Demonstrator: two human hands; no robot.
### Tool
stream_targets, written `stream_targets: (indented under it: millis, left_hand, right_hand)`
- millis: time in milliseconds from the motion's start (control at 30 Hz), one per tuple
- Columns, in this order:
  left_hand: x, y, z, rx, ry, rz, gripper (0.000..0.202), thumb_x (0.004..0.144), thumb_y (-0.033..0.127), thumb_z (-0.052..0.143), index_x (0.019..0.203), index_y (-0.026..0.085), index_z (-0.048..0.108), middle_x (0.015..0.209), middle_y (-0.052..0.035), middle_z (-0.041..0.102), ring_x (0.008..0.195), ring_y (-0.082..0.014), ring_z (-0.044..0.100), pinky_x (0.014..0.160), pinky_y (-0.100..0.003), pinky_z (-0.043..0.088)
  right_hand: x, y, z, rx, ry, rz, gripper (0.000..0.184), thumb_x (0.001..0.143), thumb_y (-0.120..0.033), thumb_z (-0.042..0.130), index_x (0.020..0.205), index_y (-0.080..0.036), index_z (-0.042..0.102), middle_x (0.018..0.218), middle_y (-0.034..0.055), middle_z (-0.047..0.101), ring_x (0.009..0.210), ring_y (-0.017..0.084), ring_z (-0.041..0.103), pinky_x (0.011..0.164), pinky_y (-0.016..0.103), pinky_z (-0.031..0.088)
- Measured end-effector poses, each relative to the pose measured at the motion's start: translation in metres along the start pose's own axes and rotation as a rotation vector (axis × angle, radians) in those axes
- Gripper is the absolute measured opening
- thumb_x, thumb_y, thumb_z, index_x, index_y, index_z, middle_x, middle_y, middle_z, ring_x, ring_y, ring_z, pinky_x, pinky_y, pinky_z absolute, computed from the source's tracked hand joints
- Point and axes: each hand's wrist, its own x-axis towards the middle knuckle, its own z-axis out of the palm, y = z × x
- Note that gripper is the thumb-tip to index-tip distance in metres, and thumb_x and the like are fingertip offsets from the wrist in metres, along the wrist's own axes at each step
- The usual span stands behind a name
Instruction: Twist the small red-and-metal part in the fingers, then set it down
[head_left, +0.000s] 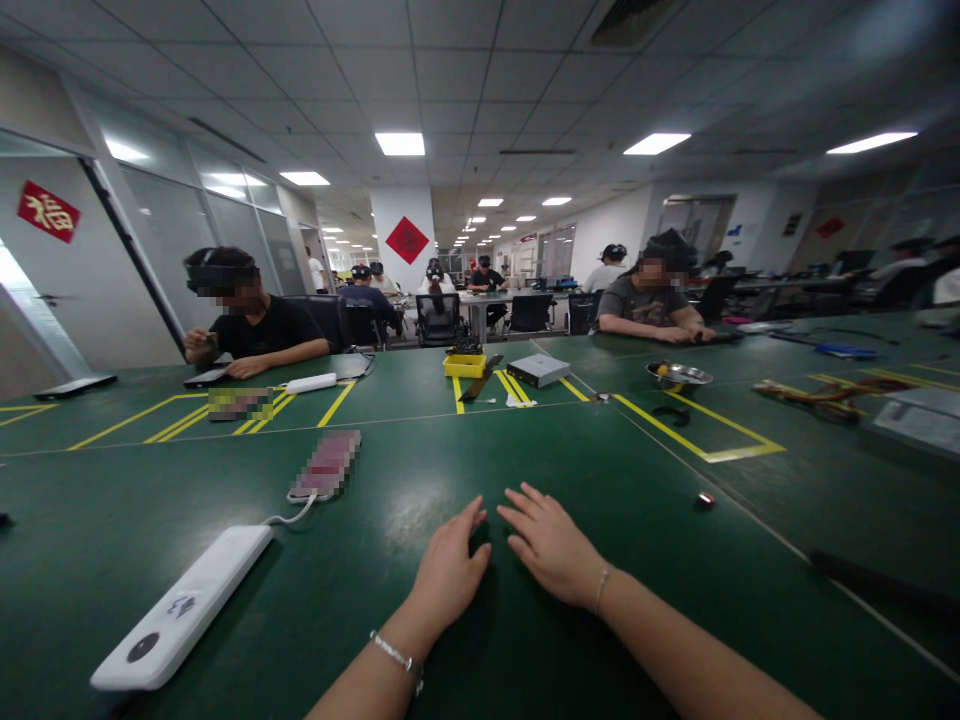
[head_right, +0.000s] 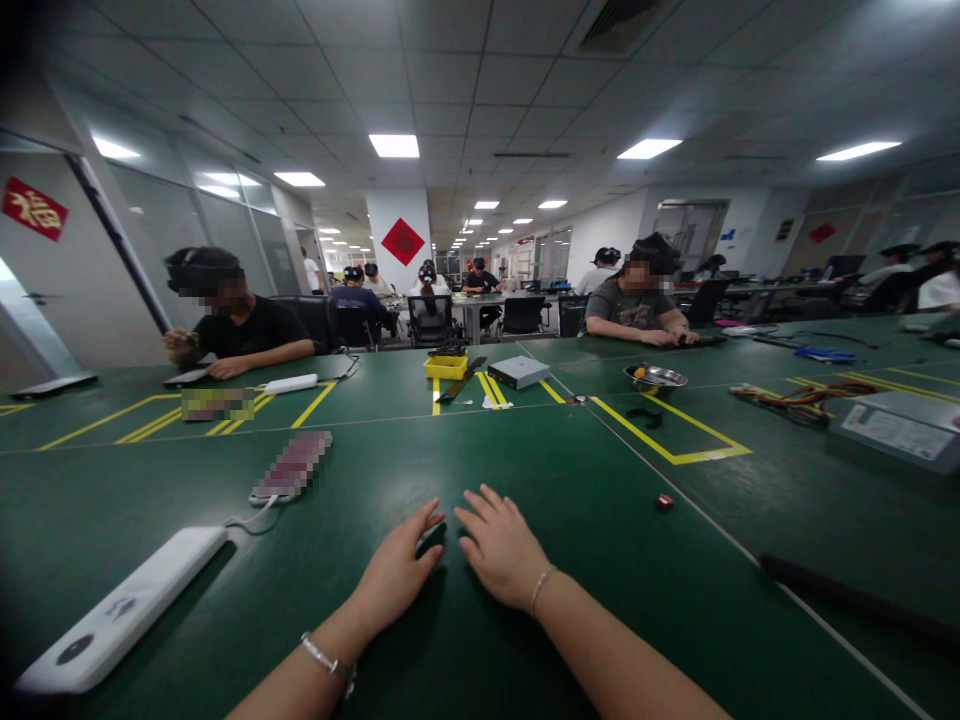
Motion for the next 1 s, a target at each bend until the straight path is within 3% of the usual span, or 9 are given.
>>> stream_targets:
  millis: [100, 200, 333, 433, 600, 733, 900, 1000]
  left_hand:
    - [-0.001, 0.001, 0.0, 0.112, -0.06, 0.035, 0.049, 0.07, 0.022, 0.049, 0.119, 0.024, 0.044, 0.12, -0.0049, 0.051, 0.115, -0.0193, 0.041, 0.098, -0.034, 0.028]
    - [-0.002, 0.003, -0.002, 0.169, -0.092, 0.025, 0.05, 0.071, 0.025, 0.049, 0.12, 0.025, 0.043, 0.121, -0.0052, 0.05, 0.117, -0.0202, 0.037, 0.099, -0.036, 0.026]
    - [-0.003, 0.006, -0.006, 0.15, -0.115, -0.013, 0.05, 0.071, 0.029, 0.049, 0.121, 0.026, 0.042, 0.124, -0.0053, 0.047, 0.119, -0.0206, 0.035, 0.099, -0.037, 0.026]
    - [-0.004, 0.008, -0.008, 0.13, -0.122, -0.03, 0.047, 0.071, 0.029, 0.049, 0.118, 0.026, 0.045, 0.125, -0.0051, 0.046, 0.119, -0.0213, 0.035, 0.099, -0.038, 0.025]
    - [-0.004, 0.01, -0.009, 0.116, -0.122, -0.018, 0.045, 0.071, 0.028, 0.049, 0.115, 0.026, 0.048, 0.121, -0.0034, 0.05, 0.117, -0.0221, 0.036, 0.098, -0.039, 0.026]
    - [-0.005, 0.011, -0.009, 0.114, -0.12, -0.009, 0.043, 0.071, 0.027, 0.049, 0.114, 0.027, 0.049, 0.12, -0.0026, 0.05, 0.117, -0.022, 0.036, 0.098, -0.039, 0.026]
    - [-0.005, 0.011, -0.01, 0.117, -0.128, -0.006, 0.042, 0.071, 0.027, 0.048, 0.114, 0.027, 0.049, 0.12, -0.002, 0.05, 0.118, -0.0212, 0.035, 0.098, -0.039, 0.026]
    - [-0.004, 0.009, -0.009, 0.121, -0.131, 0.002, 0.043, 0.071, 0.027, 0.049, 0.113, 0.026, 0.049, 0.12, -0.001, 0.051, 0.118, -0.0204, 0.035, 0.099, -0.037, 0.025]
  right_hand:
    - [-0.002, -0.013, 0.009, -0.099, -0.193, -0.064, 0.046, 0.08, -0.041, 0.034, 0.125, -0.029, 0.036, 0.134, 0.0017, 0.034, 0.125, 0.023, 0.019, 0.099, 0.045, 0.013]
    - [0.0, 0.001, -0.008, -0.217, -0.119, -0.032, 0.041, 0.08, -0.039, 0.034, 0.118, -0.027, 0.045, 0.125, 0.0043, 0.044, 0.119, 0.022, 0.03, 0.098, 0.042, 0.019]
    - [-0.008, 0.053, -0.053, -0.468, 0.175, 0.384, 0.036, 0.079, -0.03, 0.034, 0.106, -0.015, 0.053, 0.105, 0.0147, 0.053, 0.099, 0.025, 0.047, 0.085, 0.039, 0.034]
    - [-0.026, 0.098, -0.083, -0.583, 0.335, 0.75, 0.042, 0.077, -0.034, 0.036, 0.111, -0.012, 0.047, 0.102, 0.0192, 0.05, 0.094, 0.03, 0.049, 0.074, 0.042, 0.039]
    - [-0.055, 0.146, -0.105, -0.409, 0.367, 1.141, 0.06, 0.074, -0.05, 0.032, 0.116, -0.009, 0.04, 0.108, 0.0256, 0.043, 0.097, 0.038, 0.047, 0.068, 0.046, 0.042]
    - [-0.062, 0.159, -0.104, -0.282, 0.276, 1.231, 0.059, 0.072, -0.051, 0.034, 0.115, -0.011, 0.042, 0.109, 0.0247, 0.044, 0.098, 0.041, 0.046, 0.067, 0.051, 0.042]
    - [-0.06, 0.165, -0.105, -0.261, 0.252, 1.218, 0.042, 0.075, -0.026, 0.031, 0.111, -0.009, 0.046, 0.106, 0.0241, 0.05, 0.094, 0.038, 0.051, 0.069, 0.051, 0.043]
    - [-0.06, 0.167, -0.106, -0.272, 0.248, 1.198, 0.04, 0.073, -0.02, 0.031, 0.107, -0.008, 0.049, 0.103, 0.0237, 0.052, 0.091, 0.036, 0.053, 0.069, 0.048, 0.044]
